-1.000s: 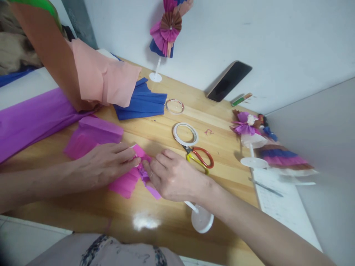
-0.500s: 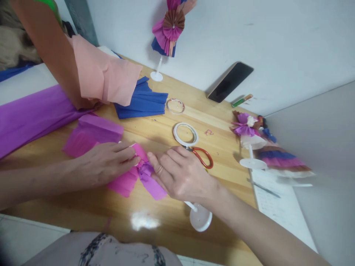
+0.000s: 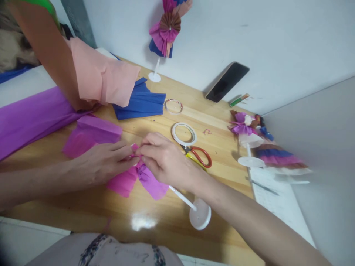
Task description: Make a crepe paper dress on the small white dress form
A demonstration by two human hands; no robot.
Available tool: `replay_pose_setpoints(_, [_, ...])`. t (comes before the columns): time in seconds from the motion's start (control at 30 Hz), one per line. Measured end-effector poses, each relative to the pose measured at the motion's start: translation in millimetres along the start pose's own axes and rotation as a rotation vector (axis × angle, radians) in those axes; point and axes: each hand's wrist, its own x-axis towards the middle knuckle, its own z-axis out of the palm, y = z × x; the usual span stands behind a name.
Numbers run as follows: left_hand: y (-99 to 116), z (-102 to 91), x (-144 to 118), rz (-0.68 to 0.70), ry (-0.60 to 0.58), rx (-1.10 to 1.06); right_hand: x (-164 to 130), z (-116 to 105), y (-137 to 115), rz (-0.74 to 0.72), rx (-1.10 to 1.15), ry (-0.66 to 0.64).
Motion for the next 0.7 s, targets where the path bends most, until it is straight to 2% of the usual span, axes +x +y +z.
replay_pose_setpoints(0.07, [0.7,-6.7,1.8,0.034,-0.105,0.04,7.8,2.0,7.4,0.061,0.088,-0.026])
replay_pose_setpoints(0.17, [1.0,-11.7,3.6,0.016,-0.168,0.046,16.0,6.0,17.2,0.144,0.221,-0.078])
replay_pose_setpoints(0.3, [0.2,-8.3,4.2,0.002,-0.184,-0.001,21.8,10.2,22.1,0.222,0.28,-0.135])
replay_pose_setpoints(0.47, [0.2,-1.0,2.6,0.037,-0.109,0.003,28.8,15.0,21.4,0.236,0.264,-0.152])
replay_pose_setpoints(0.57, [1.4,0.1,1.8,0.04,-0.088,0.022,33.4,19.4,22.8,0.223,0.263,-0.129])
replay_pose_setpoints(0.7, [2.1,-4.0,2.9,0.017,-0.163,0.023,37.2,22.6,26.6,0.244,0.29,-0.039])
